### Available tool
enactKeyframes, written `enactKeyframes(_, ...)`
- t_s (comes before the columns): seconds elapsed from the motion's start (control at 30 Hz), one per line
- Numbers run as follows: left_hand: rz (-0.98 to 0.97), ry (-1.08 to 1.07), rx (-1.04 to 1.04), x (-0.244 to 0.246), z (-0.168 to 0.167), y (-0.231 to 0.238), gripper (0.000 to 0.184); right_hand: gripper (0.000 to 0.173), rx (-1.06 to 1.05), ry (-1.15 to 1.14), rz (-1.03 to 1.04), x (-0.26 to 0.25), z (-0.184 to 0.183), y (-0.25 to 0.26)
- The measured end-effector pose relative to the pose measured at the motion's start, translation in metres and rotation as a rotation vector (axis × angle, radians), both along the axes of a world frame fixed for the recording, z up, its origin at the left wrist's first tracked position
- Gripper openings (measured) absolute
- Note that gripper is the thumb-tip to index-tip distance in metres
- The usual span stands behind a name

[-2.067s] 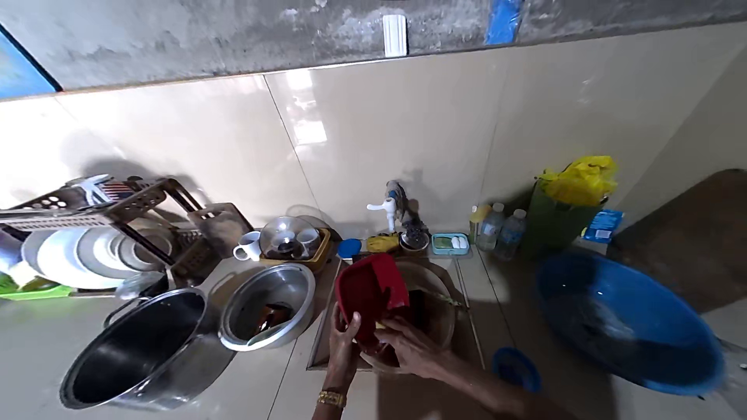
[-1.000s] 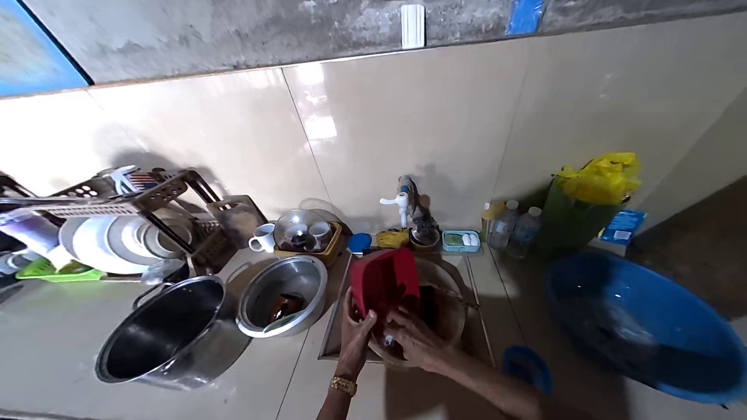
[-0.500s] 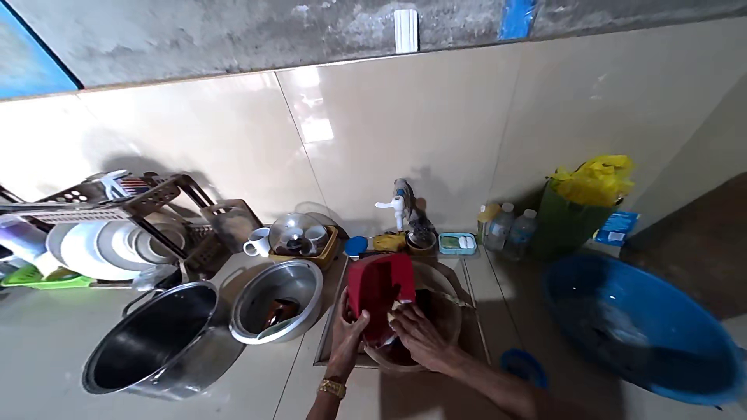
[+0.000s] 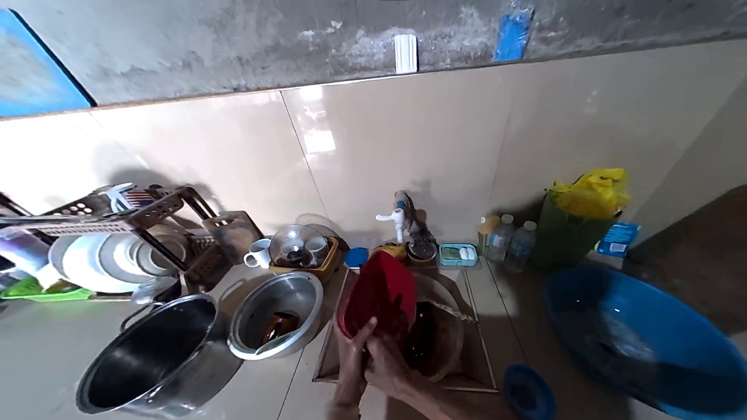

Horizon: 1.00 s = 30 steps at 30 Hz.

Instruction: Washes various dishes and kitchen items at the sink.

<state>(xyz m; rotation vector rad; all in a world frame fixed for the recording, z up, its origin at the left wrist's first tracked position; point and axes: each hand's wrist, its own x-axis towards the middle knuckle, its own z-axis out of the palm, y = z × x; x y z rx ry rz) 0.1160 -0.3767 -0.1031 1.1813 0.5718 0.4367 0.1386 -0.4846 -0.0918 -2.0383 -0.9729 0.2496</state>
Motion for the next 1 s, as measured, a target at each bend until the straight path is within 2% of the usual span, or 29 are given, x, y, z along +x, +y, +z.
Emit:
enactKeyframes(0.07, -0.006, -0.019, -0.045, -0.01, -0.019, 0.009, 0.095, 0.042, -0.148, -0.111, 0.216, 0.007, -0.012, -0.016)
enactKeyframes(0.13, -0.02, -0.038, -0.029, -0.02, -0.028, 0.02, 0.096, 0.059, -0.338, -0.355, 0.333, 0.043, -0.03, -0.032)
enactKeyframes(0.2, -0.023, -0.063, -0.012, -0.023, -0.027, 0.023, 0.1, 0.079, -0.494, -0.402, 0.276, 0.074, -0.029, -0.033)
enactKeyframes(0.23, -0.017, -0.075, -0.019, -0.022, -0.025, 0.022, 0.101, 0.082, -0.512, -0.389, 0.241, 0.076, -0.027, -0.03)
enactKeyframes(0.27, -0.014, -0.079, -0.022, -0.019, -0.023, 0.02, 0.103, 0.079, -0.485, -0.353, 0.236, 0.066, -0.023, -0.026)
enactKeyframes(0.37, -0.017, -0.082, -0.033, -0.008, -0.019, 0.018, 0.1, 0.053, -0.255, -0.334, 0.311, 0.02, -0.022, -0.022)
enactKeyframes(0.43, -0.018, -0.06, -0.036, -0.009, -0.019, 0.022, 0.091, 0.043, -0.151, -0.453, 0.273, 0.026, -0.04, -0.034)
enactKeyframes(0.53, 0.01, 0.01, 0.005, -0.012, -0.013, 0.027, 0.082, 0.074, -0.211, -0.528, 0.132, 0.057, -0.059, -0.062)
enactKeyframes(0.6, 0.046, 0.017, 0.004, -0.006, -0.011, 0.024, 0.08, 0.083, -0.184, -0.518, 0.08, 0.04, -0.065, -0.063)
enactKeyframes(0.67, 0.044, 0.008, -0.001, 0.0, -0.013, 0.018, 0.082, 0.073, -0.014, -0.593, 0.063, 0.01, -0.078, -0.056)
enactKeyframes(0.73, 0.018, 0.022, 0.018, -0.001, -0.013, 0.018, 0.087, 0.062, 0.073, -0.622, 0.069, 0.011, -0.09, -0.06)
enactKeyframes(0.77, -0.005, 0.031, 0.033, -0.004, -0.013, 0.019, 0.089, 0.062, 0.019, -0.595, 0.077, 0.023, -0.09, -0.069)
enactKeyframes(0.83, -0.058, 0.032, 0.061, -0.007, -0.014, 0.02, 0.089, 0.079, -0.193, -0.471, 0.063, 0.046, -0.081, -0.081)
enactKeyframes(0.87, -0.071, 0.027, 0.074, -0.005, -0.014, 0.019, 0.089, 0.082, -0.242, -0.42, 0.051, 0.047, -0.074, -0.078)
enactKeyframes(0.93, -0.098, 0.026, 0.107, -0.002, -0.013, 0.014, 0.088, 0.075, -0.208, -0.33, 0.067, 0.02, -0.057, -0.062)
enactKeyframes(1.0, -0.165, 0.047, 0.138, 0.001, -0.009, 0.013, 0.086, 0.059, -0.154, -0.327, 0.18, 0.005, -0.044, -0.05)
